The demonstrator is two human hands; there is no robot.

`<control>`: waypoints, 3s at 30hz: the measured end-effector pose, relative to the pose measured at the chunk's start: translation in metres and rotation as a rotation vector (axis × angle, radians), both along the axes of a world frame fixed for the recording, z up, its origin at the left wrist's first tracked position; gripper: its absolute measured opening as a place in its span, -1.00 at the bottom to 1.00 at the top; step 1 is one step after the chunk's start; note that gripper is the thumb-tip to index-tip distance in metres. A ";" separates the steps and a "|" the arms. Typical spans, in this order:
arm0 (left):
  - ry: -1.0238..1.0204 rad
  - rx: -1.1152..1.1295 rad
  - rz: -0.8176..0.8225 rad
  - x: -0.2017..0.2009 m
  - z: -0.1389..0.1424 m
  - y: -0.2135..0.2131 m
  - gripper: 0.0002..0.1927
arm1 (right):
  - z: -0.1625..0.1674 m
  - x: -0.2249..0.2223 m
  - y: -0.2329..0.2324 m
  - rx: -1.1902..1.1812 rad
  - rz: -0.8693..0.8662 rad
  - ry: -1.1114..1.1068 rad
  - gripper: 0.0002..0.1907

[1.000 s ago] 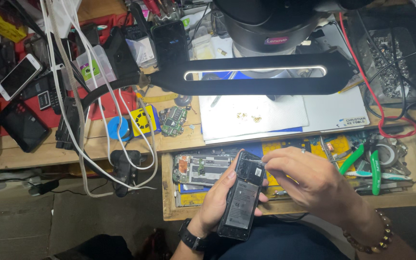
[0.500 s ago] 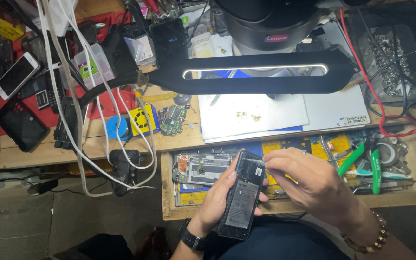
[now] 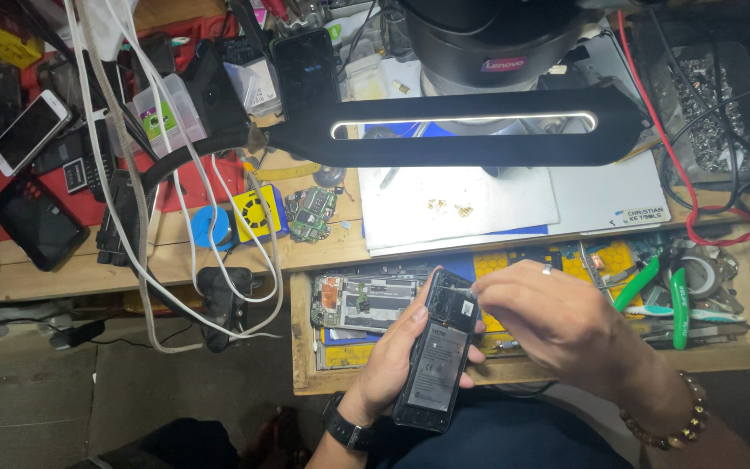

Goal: The person holds a disassembled smartphone and uses a screwdriver to remove screws from the back panel. They then use a prying tool to carefully separate the back cover from the phone's frame, working around the edges to detach it.

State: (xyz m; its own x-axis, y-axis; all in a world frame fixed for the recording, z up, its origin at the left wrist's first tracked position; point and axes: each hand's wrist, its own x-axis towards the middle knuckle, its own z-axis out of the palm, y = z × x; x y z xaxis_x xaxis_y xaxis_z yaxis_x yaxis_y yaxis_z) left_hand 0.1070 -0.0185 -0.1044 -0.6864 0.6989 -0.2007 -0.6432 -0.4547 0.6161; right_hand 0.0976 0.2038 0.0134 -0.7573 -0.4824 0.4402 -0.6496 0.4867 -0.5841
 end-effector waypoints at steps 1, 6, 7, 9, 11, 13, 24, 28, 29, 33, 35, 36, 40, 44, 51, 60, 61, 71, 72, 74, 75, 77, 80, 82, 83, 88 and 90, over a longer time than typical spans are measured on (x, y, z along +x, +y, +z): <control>-0.006 -0.008 -0.003 0.000 0.000 0.000 -0.34 | -0.001 -0.001 0.001 0.025 -0.044 -0.045 -0.79; -0.007 0.017 -0.009 0.001 -0.001 0.001 -0.33 | -0.005 -0.004 0.001 0.104 -0.203 -0.190 -0.82; -0.010 0.023 -0.008 0.001 -0.002 0.001 -0.33 | -0.005 -0.005 0.001 0.093 -0.149 -0.148 -0.81; -0.010 0.026 -0.006 0.001 -0.002 0.001 -0.33 | -0.003 -0.007 0.002 0.067 -0.037 -0.069 -0.78; -0.010 0.021 -0.007 0.000 -0.003 0.001 -0.33 | -0.001 -0.008 0.003 0.004 0.009 -0.067 -0.78; -0.014 0.007 -0.009 0.000 -0.003 0.002 -0.33 | 0.000 -0.009 0.004 -0.037 0.031 -0.071 -0.78; 0.009 -0.021 -0.025 -0.002 -0.006 0.003 -0.34 | -0.003 -0.006 0.002 0.018 -0.072 -0.089 -0.74; 0.000 -0.007 -0.026 0.000 -0.006 0.004 -0.31 | 0.000 -0.008 0.005 -0.010 0.028 -0.054 -0.71; 0.018 -0.018 -0.027 0.001 -0.006 0.004 -0.29 | 0.001 -0.007 0.006 0.053 -0.032 -0.058 -0.68; 0.058 -0.056 -0.045 0.001 -0.004 0.004 -0.23 | 0.001 -0.004 0.005 0.159 -0.222 -0.303 -0.77; 0.063 -0.055 -0.044 0.002 -0.003 0.003 -0.20 | 0.001 -0.004 0.004 0.042 -0.100 -0.194 -0.77; 0.068 -0.045 -0.040 0.004 -0.003 0.002 -0.18 | 0.002 -0.005 0.003 -0.017 -0.040 -0.142 -0.77; 0.083 -0.044 -0.052 0.002 -0.003 0.003 -0.13 | 0.007 -0.005 0.000 0.105 -0.162 -0.206 -0.81; 0.066 -0.053 -0.040 0.003 -0.004 0.003 -0.13 | 0.009 -0.005 -0.002 0.059 -0.112 -0.166 -0.77; 0.045 -0.056 -0.047 0.003 -0.005 0.003 -0.11 | 0.002 -0.003 0.001 0.029 -0.061 -0.098 -0.74; 0.048 -0.024 -0.049 0.002 -0.006 0.003 -0.09 | -0.005 -0.001 0.004 0.168 -0.266 -0.306 -0.77; 0.048 -0.028 -0.053 0.002 -0.005 0.002 -0.09 | -0.005 0.000 0.004 0.097 -0.186 -0.248 -0.76; 0.057 -0.051 -0.044 0.002 -0.007 0.002 -0.10 | 0.003 -0.002 0.000 0.059 -0.113 -0.202 -0.74; 0.056 -0.056 -0.043 0.002 -0.007 0.003 -0.11 | 0.003 -0.002 0.000 0.104 -0.172 -0.235 -0.75; 0.053 -0.058 -0.042 0.002 -0.008 0.003 -0.11 | 0.003 -0.001 0.000 0.022 -0.115 -0.223 -0.73; 0.052 -0.056 -0.041 0.002 -0.008 0.003 -0.11 | 0.002 -0.001 0.001 -0.020 -0.085 -0.217 -0.72; 0.051 -0.049 -0.040 0.002 -0.008 0.003 -0.12 | 0.000 -0.001 0.001 0.009 -0.095 -0.132 -0.71; 0.056 -0.042 -0.040 0.002 -0.008 0.003 -0.14 | -0.003 0.000 0.002 -0.010 -0.120 -0.189 -0.75; 0.056 -0.039 -0.038 0.002 -0.008 0.003 -0.16 | -0.005 0.002 0.003 -0.027 -0.131 -0.185 -0.78; 0.066 -0.039 -0.036 0.001 -0.008 0.002 -0.16 | -0.006 0.002 0.004 -0.028 -0.130 -0.130 -0.79; 0.101 -0.044 -0.033 0.000 -0.008 0.003 -0.16 | -0.007 0.007 0.009 0.011 -0.183 -0.203 -0.80; 0.107 -0.038 -0.035 -0.001 -0.008 0.003 -0.16 | -0.008 0.008 0.008 0.009 -0.164 -0.179 -0.82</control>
State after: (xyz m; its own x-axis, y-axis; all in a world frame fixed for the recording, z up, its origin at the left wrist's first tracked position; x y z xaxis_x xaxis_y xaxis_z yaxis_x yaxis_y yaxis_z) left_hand 0.1063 -0.0153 -0.1122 -0.6804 0.7164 -0.1545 -0.5879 -0.4077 0.6986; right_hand 0.1051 0.2119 0.0056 -0.8914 -0.3500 0.2880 -0.4478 0.5827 -0.6782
